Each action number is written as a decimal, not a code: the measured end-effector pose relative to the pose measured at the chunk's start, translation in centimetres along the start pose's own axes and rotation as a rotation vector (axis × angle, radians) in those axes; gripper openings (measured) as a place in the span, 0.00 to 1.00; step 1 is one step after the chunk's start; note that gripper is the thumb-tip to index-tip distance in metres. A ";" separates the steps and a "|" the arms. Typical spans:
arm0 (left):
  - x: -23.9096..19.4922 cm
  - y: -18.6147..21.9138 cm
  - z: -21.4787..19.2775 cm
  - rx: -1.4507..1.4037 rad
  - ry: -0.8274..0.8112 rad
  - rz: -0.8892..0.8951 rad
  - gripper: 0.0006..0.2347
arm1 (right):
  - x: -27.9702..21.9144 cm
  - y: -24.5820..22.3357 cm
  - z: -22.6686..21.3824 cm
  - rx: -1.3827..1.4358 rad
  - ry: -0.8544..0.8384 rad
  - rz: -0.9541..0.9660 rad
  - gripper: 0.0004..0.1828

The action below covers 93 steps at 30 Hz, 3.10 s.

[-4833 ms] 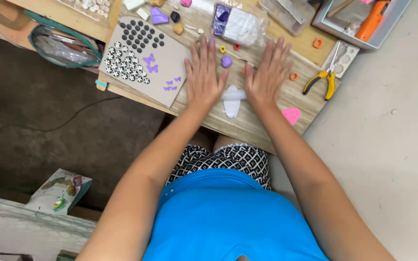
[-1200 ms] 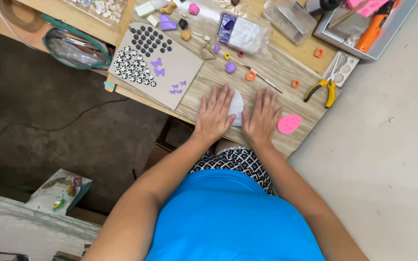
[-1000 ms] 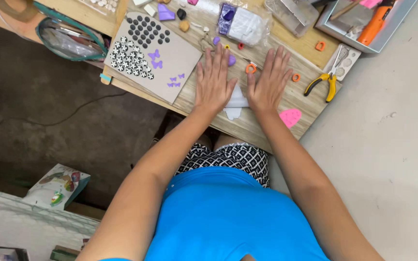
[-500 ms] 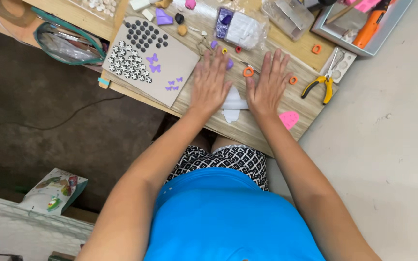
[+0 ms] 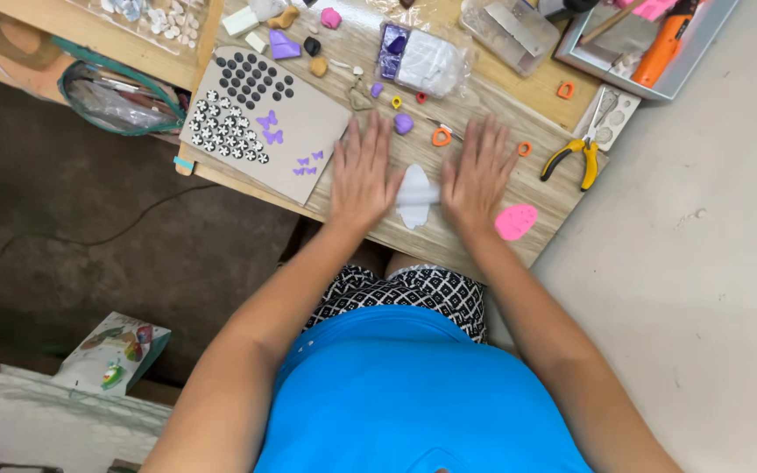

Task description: The person rolls a small piece of white clay on a wooden table using a white rolling pin. They repeatedly flatten and adjust the clay, occasionally lifting it to check its shape. The workspace contains various craft supplies, including colored clay pieces and tools.

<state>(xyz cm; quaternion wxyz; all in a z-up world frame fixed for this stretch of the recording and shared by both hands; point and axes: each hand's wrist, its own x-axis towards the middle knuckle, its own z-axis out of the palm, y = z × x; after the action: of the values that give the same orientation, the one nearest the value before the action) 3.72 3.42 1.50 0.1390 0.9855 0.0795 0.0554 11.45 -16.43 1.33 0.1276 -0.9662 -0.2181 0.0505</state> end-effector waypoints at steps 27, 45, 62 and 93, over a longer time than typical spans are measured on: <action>2.2 0.4 0.6 0.042 -0.036 -0.026 0.33 | 0.7 -0.4 -0.4 -0.017 -0.067 0.006 0.43; -2.6 -0.4 2.6 -0.190 0.115 0.283 0.18 | -7.4 2.1 2.4 0.094 0.184 -0.195 0.33; 3.9 0.1 0.4 -0.377 -0.299 0.132 0.10 | -13.9 8.9 2.3 -0.052 0.560 -0.020 0.28; -6.8 0.8 2.2 -0.292 0.217 0.517 0.03 | -10.0 5.8 0.7 0.255 0.580 0.063 0.21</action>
<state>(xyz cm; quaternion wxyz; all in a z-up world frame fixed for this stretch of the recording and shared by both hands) -2.52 0.88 -0.96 0.2512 0.9311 -0.1681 0.2044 4.71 -25.67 -0.51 0.3032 -0.9228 -0.1344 -0.1963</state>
